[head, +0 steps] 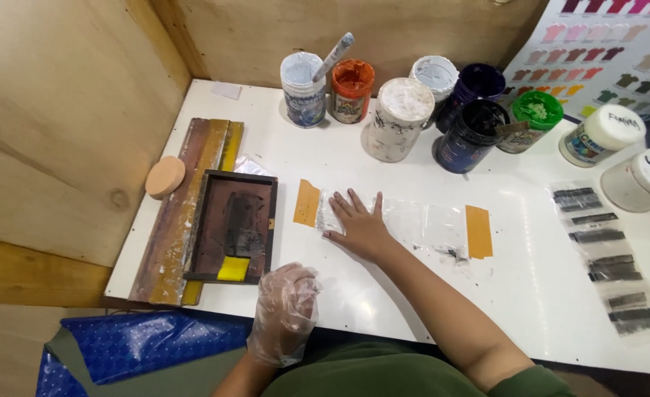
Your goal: The person uses a yellow sponge to apply dark paint onto a rectangular frame, spreading it evenly across the surface. They then handle several small plastic bags containing black items, placing them on the table before returning to continue applying paint to the frame.
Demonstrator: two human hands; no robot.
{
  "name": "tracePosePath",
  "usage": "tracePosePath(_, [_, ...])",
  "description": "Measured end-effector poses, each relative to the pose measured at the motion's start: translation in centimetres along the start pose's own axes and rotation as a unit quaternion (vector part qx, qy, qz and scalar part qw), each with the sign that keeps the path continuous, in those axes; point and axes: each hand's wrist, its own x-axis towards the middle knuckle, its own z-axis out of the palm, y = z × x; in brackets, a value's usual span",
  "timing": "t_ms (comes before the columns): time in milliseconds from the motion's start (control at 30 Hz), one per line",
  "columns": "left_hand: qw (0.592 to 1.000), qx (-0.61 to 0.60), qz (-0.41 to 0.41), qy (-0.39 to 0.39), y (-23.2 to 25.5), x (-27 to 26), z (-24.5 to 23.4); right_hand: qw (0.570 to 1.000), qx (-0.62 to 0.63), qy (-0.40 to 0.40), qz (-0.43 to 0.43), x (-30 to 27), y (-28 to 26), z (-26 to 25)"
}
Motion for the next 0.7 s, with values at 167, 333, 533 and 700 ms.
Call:
tracePosePath(167, [0.871,-0.491,0.005,0.003,-11.5,-0.4,4.5,0.999,0.009,0.035,0.001,-0.2,0.7,1.6])
tracePosePath(333, [0.922,-0.368,0.11,0.052,5.0,0.7,-4.5,0.987,0.106,0.097,0.07,-4.5,3.1,0.0])
tracePosePath(533, [0.921,-0.274,0.003,0.277,18.2,-0.9,-11.7,0.949,0.139,0.129,0.253,-10.1,13.8,3.5])
tracePosePath(700, [0.74,-0.589,0.199,0.258,19.7,-0.5,-14.3,0.951,0.082,0.057,0.294,-12.7,14.6,2.8])
